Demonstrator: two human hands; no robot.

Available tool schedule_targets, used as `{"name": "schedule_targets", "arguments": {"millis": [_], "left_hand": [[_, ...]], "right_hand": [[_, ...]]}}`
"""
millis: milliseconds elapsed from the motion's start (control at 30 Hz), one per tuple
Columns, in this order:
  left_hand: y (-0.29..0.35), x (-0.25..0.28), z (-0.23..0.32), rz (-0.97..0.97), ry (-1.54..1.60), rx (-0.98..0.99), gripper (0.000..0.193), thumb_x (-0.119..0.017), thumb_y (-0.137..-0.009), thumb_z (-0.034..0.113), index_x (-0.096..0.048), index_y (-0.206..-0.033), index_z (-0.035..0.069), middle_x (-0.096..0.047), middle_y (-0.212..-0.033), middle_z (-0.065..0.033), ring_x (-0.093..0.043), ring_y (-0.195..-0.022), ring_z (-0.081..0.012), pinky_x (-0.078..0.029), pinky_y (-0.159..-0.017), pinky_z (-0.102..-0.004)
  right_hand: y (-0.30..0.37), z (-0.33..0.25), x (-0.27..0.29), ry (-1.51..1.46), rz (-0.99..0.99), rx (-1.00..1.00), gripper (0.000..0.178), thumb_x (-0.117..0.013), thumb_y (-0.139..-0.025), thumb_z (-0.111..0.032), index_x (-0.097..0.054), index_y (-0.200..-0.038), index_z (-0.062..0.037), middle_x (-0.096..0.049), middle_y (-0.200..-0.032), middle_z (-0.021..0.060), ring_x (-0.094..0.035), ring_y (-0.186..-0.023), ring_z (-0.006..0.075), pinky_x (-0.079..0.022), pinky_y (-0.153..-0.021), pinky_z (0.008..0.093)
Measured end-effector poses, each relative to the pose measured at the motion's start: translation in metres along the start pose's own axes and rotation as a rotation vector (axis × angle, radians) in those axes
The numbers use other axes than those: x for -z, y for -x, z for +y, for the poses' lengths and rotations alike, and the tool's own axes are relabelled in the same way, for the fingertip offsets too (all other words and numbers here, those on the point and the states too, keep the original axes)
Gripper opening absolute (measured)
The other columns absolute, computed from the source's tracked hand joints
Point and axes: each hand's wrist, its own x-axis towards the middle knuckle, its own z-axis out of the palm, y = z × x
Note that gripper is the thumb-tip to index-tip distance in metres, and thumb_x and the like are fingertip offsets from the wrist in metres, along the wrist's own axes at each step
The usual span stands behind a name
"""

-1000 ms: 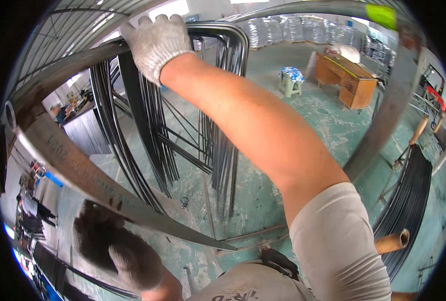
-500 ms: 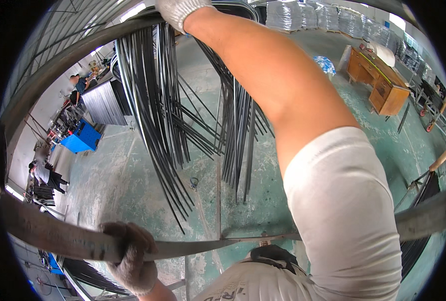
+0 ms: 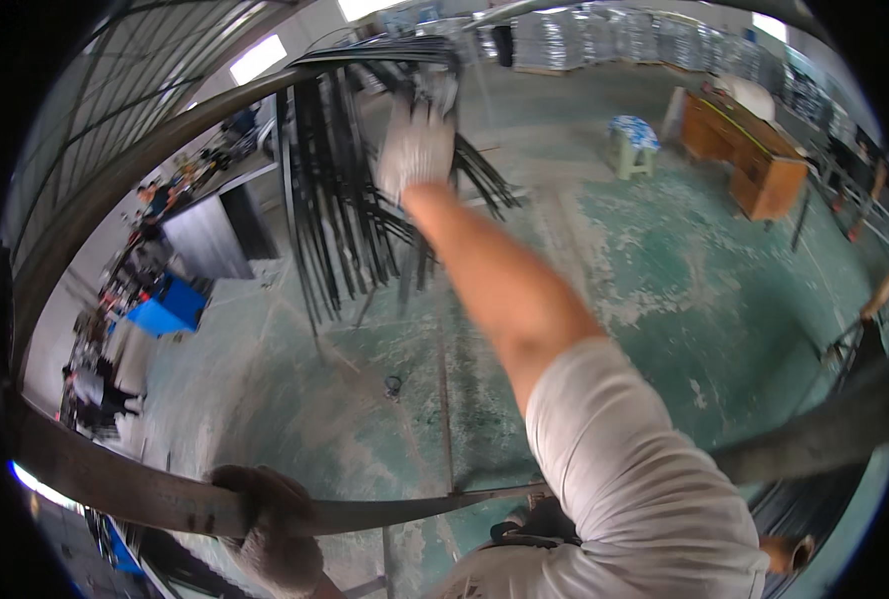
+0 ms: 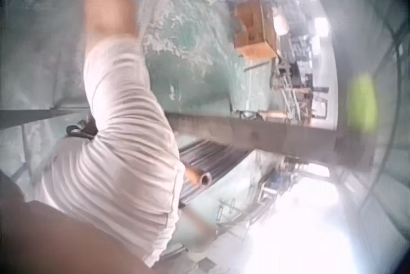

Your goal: The person repeatedly feeds bundles of straight metal rods into a yellow and white bending machine, guides them through the rollers, and stacks the bent rods on a nearby rack. The person wears gloves and handles the rods by hand throughout the process.

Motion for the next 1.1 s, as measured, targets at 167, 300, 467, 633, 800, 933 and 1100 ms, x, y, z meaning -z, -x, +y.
{"name": "schedule_targets", "arguments": {"millis": [167, 300, 467, 633, 800, 933, 1100], "left_hand": [[-0.005, -0.012, -0.01, -0.087, 0.105, 0.011, 0.028, -0.067, -0.095, 0.007, -0.061, -0.12, -0.005, -0.066, -0.091, -0.0124, -0.062, -0.076, -0.0232, -0.052, -0.07, -0.0381], [0.015, 0.016, -0.067, -0.154, 0.088, -0.074, 0.025, -0.069, -0.097, 0.009, -0.063, -0.116, -0.005, -0.064, -0.081, -0.0113, -0.061, -0.07, -0.0224, -0.051, -0.065, -0.0375], [0.073, -0.013, -0.088, -0.206, 0.028, -0.094, 0.025, -0.077, -0.1, 0.015, -0.065, -0.111, -0.004, -0.07, -0.086, -0.0127, -0.069, -0.08, -0.0279, -0.058, -0.074, -0.0419], [0.048, 0.128, -0.305, -0.319, -0.497, 0.282, 0.059, -0.079, -0.104, 0.027, -0.063, -0.149, -0.007, -0.078, -0.129, -0.0218, -0.075, -0.112, -0.0326, -0.061, -0.099, -0.0486], [0.244, 0.021, -0.298, -0.732, -0.846, 0.822, 0.045, -0.077, -0.102, 0.019, -0.065, -0.138, -0.005, -0.075, -0.12, -0.018, -0.075, -0.107, -0.0284, -0.06, -0.098, -0.0433], [0.383, -0.111, -0.222, -1.033, -0.688, 0.931, 0.034, -0.075, -0.1, 0.013, -0.067, -0.129, -0.003, -0.073, -0.112, -0.0149, -0.075, -0.104, -0.0251, -0.06, -0.098, -0.0391], [0.521, -0.241, -0.106, -1.597, -0.608, 0.405, 0.028, -0.076, -0.097, 0.007, -0.069, -0.123, -0.004, -0.073, -0.108, -0.0118, -0.074, -0.096, -0.0235, -0.06, -0.09, -0.0353]], "right_hand": [[0.299, 0.086, 0.041, -0.177, -0.914, -0.081, 0.056, -0.055, -0.108, -0.036, -0.057, -0.148, 0.0037, -0.072, -0.131, 0.0292, -0.068, -0.126, 0.0448, -0.055, -0.106, 0.0535], [0.514, 0.15, 0.168, -0.229, -1.278, -0.444, 0.041, -0.071, -0.099, -0.029, -0.074, -0.135, -0.0096, -0.079, -0.124, 0.022, -0.076, -0.117, 0.041, -0.061, -0.098, 0.0526], [0.697, 0.281, 0.362, 0.035, -1.037, -1.068, 0.049, -0.076, -0.092, -0.025, -0.074, -0.14, -0.0157, -0.08, -0.126, 0.0163, -0.076, -0.118, 0.038, -0.062, -0.1, 0.0476], [0.85, 0.387, 0.523, 0.444, -0.28, -1.536, 0.033, -0.072, -0.097, -0.025, -0.071, -0.124, -0.006, -0.08, -0.111, 0.0205, -0.075, -0.109, 0.0425, -0.06, -0.093, 0.0525], [0.938, 0.475, 0.628, 0.689, -0.04, -1.933, 0.062, -0.084, -0.094, -0.041, -0.062, -0.14, -0.0064, -0.074, -0.131, 0.0261, -0.072, -0.123, 0.0439, -0.058, -0.106, 0.0522], [0.983, 0.559, 0.67, 0.61, -0.258, -2.195, 0.102, -0.09, -0.086, -0.056, -0.042, -0.158, -0.0025, -0.059, -0.152, 0.0213, -0.057, -0.143, 0.0402, -0.052, -0.118, 0.0508], [0.964, 0.616, 0.657, 0.743, -0.271, -2.266, 0.13, -0.101, -0.065, -0.064, -0.039, -0.162, -0.0022, -0.049, -0.154, 0.0217, -0.049, -0.145, 0.039, -0.042, -0.123, 0.0514]]}}
